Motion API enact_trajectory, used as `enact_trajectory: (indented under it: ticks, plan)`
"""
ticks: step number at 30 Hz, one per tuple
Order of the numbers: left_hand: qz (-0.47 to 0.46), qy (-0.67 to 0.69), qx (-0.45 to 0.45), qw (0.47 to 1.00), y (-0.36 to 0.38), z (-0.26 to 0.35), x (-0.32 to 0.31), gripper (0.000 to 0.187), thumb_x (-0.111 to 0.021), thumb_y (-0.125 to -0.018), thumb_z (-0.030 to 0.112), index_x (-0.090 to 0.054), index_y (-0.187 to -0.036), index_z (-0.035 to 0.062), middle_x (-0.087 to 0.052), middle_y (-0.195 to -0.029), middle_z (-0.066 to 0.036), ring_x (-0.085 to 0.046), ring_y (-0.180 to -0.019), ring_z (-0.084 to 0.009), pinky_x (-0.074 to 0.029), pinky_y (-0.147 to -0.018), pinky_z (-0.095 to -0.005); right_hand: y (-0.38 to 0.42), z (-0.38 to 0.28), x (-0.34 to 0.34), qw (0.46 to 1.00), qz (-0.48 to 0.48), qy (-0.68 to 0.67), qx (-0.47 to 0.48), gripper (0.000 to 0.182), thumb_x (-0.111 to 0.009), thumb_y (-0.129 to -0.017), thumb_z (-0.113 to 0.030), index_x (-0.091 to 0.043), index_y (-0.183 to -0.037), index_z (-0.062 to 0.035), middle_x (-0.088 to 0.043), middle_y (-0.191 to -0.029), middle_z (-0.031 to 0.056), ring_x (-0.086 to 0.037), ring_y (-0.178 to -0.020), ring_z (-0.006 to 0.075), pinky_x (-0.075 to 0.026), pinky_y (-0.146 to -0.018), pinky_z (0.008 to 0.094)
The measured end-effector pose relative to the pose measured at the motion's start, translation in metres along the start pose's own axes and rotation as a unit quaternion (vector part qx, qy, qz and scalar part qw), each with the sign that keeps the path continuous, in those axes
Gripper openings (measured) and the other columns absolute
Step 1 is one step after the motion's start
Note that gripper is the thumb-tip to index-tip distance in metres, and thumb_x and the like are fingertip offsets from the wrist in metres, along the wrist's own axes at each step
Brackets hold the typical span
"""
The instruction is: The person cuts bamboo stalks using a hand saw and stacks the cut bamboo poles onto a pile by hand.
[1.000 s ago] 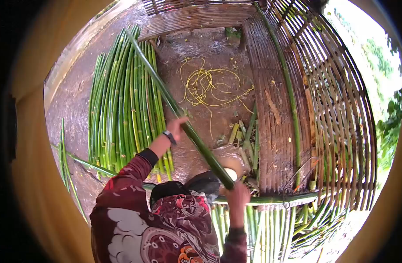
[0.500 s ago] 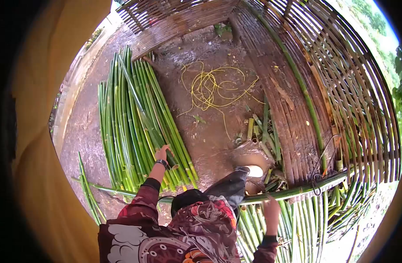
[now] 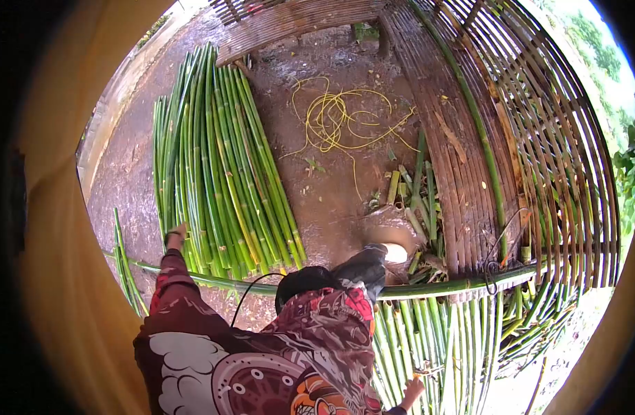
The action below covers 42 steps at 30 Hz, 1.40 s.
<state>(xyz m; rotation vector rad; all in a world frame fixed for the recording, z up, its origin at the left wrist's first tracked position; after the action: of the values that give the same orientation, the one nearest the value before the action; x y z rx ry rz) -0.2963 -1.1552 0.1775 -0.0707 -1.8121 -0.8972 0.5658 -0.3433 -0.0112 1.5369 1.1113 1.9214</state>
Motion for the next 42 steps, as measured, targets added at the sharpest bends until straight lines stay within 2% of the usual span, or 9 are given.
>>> enact_trajectory:
  ticks: [2, 8, 9, 14, 18, 22, 30, 33, 42]
  plan:
    - [-0.055, -0.140, -0.102, 0.983, -0.009, 0.030, -0.088, 0.076, -0.043, -0.096, 0.064, -0.059, -0.139, 0.0032, -0.061, -0.137, -0.022, -0.062, -0.120, -0.0402, -0.047, -0.105, -0.0533, 0.012, -0.039, -0.036, 0.731, -0.070, -0.671, -0.106, 0.038, -0.042, -0.102, -0.028, -0.048, -0.138, -0.0170, -0.065, -0.119, 0.0112, -0.067, -0.102, 0.0267, -0.054, -0.076, 0.0421]
    - [-0.105, -0.389, -0.801, 0.442, 0.325, 0.274, -0.421, 0.062, -0.043, -0.102, 0.056, -0.056, -0.141, 0.0087, -0.059, -0.139, -0.024, -0.060, -0.121, -0.0413, -0.050, -0.101, -0.0505, 0.036, -0.186, -0.040, 0.835, -0.039, -0.547, 0.049, 0.019, -0.061, -0.097, -0.015, -0.065, -0.106, 0.0019, -0.074, -0.096, 0.0147, -0.074, -0.080, 0.0248, -0.059, -0.067, 0.0376]
    - [-0.178, -0.246, -0.743, 0.596, 0.392, 0.307, -0.420, 0.052, -0.044, -0.105, 0.045, -0.059, -0.135, 0.0062, -0.060, -0.138, -0.023, -0.057, -0.127, -0.0402, -0.046, -0.108, -0.0478, 0.047, -0.194, -0.029, 0.876, 0.000, -0.472, 0.099, 0.020, -0.061, -0.098, -0.016, -0.066, -0.105, 0.0014, -0.075, -0.094, 0.0155, -0.073, -0.078, 0.0239, -0.059, -0.070, 0.0383]
    - [-0.204, -0.105, -0.962, 0.150, 0.626, 0.373, -0.374, 0.026, -0.052, -0.099, 0.014, -0.067, -0.118, 0.0032, -0.068, -0.123, -0.013, -0.066, -0.111, -0.0307, -0.054, -0.096, -0.0387, 0.035, -0.147, -0.096, 0.906, 0.222, -0.321, 0.165, 0.020, -0.070, -0.085, -0.020, -0.067, -0.098, -0.0059, -0.063, -0.071, 0.0144, -0.064, -0.063, 0.0312, -0.050, -0.057, 0.0451]
    - [-0.390, -0.211, -0.722, 0.531, 0.607, 0.446, -0.422, 0.034, -0.057, -0.103, 0.023, -0.068, -0.127, 0.0001, -0.072, -0.120, -0.014, -0.069, -0.102, -0.0145, -0.055, -0.088, -0.0307, 0.032, -0.139, -0.148, 0.899, 0.293, -0.325, -0.030, 0.014, -0.071, -0.082, -0.021, -0.064, -0.089, -0.0110, -0.062, -0.079, 0.0168, -0.063, -0.070, 0.0350, -0.052, -0.062, 0.0467]
    - [-0.403, -0.295, -0.680, 0.538, 0.556, 0.427, -0.448, 0.029, -0.050, -0.105, 0.020, -0.057, -0.081, 0.0074, -0.055, -0.072, 0.004, -0.051, -0.068, -0.0084, -0.043, -0.062, -0.0266, 0.011, -0.169, -0.134, 0.807, 0.222, -0.530, -0.133, 0.021, -0.070, -0.086, -0.024, -0.070, -0.095, -0.0052, -0.070, -0.084, 0.0159, -0.070, -0.078, 0.0339, -0.057, -0.070, 0.0441]
    - [-0.235, -0.554, -0.536, 0.592, 0.404, 0.418, -0.412, 0.045, -0.067, -0.098, 0.028, -0.062, -0.134, 0.0004, -0.075, -0.100, -0.008, -0.070, -0.084, -0.0131, -0.056, -0.075, -0.0299, -0.217, -0.193, -0.135, 0.874, 0.352, -0.335, -0.012, 0.037, -0.060, -0.100, -0.038, -0.070, -0.094, -0.0024, -0.072, -0.076, 0.0108, -0.069, -0.061, 0.0195, -0.057, -0.058, 0.0367]
    - [-0.245, -0.500, -0.457, 0.693, 0.399, 0.425, -0.386, 0.043, -0.061, -0.103, 0.029, -0.057, -0.138, 0.0047, -0.074, -0.107, -0.009, -0.073, -0.090, -0.0165, -0.057, -0.073, -0.0314, -0.308, -0.164, -0.102, 0.427, 0.175, -0.859, -0.220, 0.036, -0.062, -0.100, -0.039, -0.062, -0.083, -0.0063, -0.066, -0.072, 0.0048, -0.060, -0.053, 0.0143, -0.050, -0.049, 0.0304]
    - [-0.151, -0.449, -0.386, 0.792, 0.356, 0.455, -0.321, 0.032, -0.064, -0.098, 0.020, -0.061, -0.128, 0.0072, -0.075, -0.102, -0.010, -0.074, -0.087, -0.0197, -0.059, -0.070, -0.0330, -0.490, -0.128, -0.040, 0.145, 0.181, -0.937, -0.262, 0.055, -0.077, -0.090, -0.041, -0.061, -0.123, -0.0003, -0.060, -0.103, 0.0157, -0.060, -0.091, 0.0297, -0.058, -0.079, 0.0451]
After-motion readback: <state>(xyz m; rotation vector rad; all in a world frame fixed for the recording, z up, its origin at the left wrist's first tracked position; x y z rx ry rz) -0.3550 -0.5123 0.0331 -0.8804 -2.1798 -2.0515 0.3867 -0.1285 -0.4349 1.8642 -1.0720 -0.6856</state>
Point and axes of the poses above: each hand's wrist, its own y-axis away from the middle knuckle, its own x-axis out of the back of the hand, z = x × y, the point moved 6 cm from there along -y, towards the middle knuckle
